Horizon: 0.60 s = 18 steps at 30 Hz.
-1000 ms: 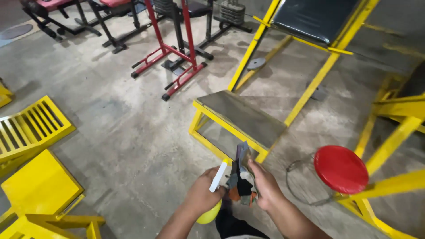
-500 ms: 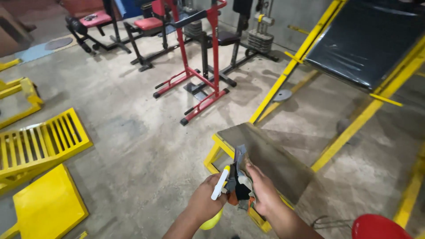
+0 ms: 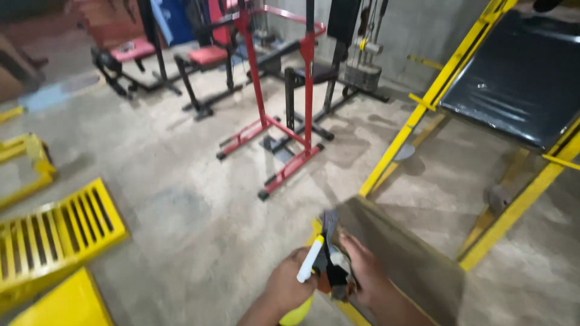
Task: Cleaning exercise machines and equipment using a spray bottle and a cloth.
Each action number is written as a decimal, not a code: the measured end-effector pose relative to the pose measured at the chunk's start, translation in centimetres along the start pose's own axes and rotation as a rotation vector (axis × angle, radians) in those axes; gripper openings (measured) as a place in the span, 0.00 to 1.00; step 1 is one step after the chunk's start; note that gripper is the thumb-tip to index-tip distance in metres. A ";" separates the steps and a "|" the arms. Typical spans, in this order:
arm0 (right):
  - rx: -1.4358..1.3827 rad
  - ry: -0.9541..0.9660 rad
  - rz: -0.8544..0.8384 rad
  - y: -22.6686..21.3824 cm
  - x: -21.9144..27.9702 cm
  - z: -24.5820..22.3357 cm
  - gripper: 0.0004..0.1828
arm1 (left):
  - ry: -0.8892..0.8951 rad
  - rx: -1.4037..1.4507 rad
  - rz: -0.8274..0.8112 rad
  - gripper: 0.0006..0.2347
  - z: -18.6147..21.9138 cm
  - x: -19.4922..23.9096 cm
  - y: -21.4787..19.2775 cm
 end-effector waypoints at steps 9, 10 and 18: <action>0.026 -0.042 0.058 13.3 -6.8 -0.2 0.18 | -0.090 0.165 -0.117 0.24 -5.7 -4.8 -12.5; 0.021 -0.039 0.063 14.1 -7.7 0.4 0.18 | -0.093 0.165 -0.124 0.24 -6.5 -5.1 -13.3; -0.069 -0.047 -0.059 17.7 -15.3 2.9 0.18 | -0.071 0.017 -0.180 0.25 -11.8 -8.8 -16.2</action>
Point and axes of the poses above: each hand's wrist, its own x-axis away from the middle knuckle, its own y-axis out of the palm, z = x × y, the point moved 10 cm from there along -x, towards the middle knuckle, and after that the axes turned 5 degrees about -z, right-handed, at the moved point
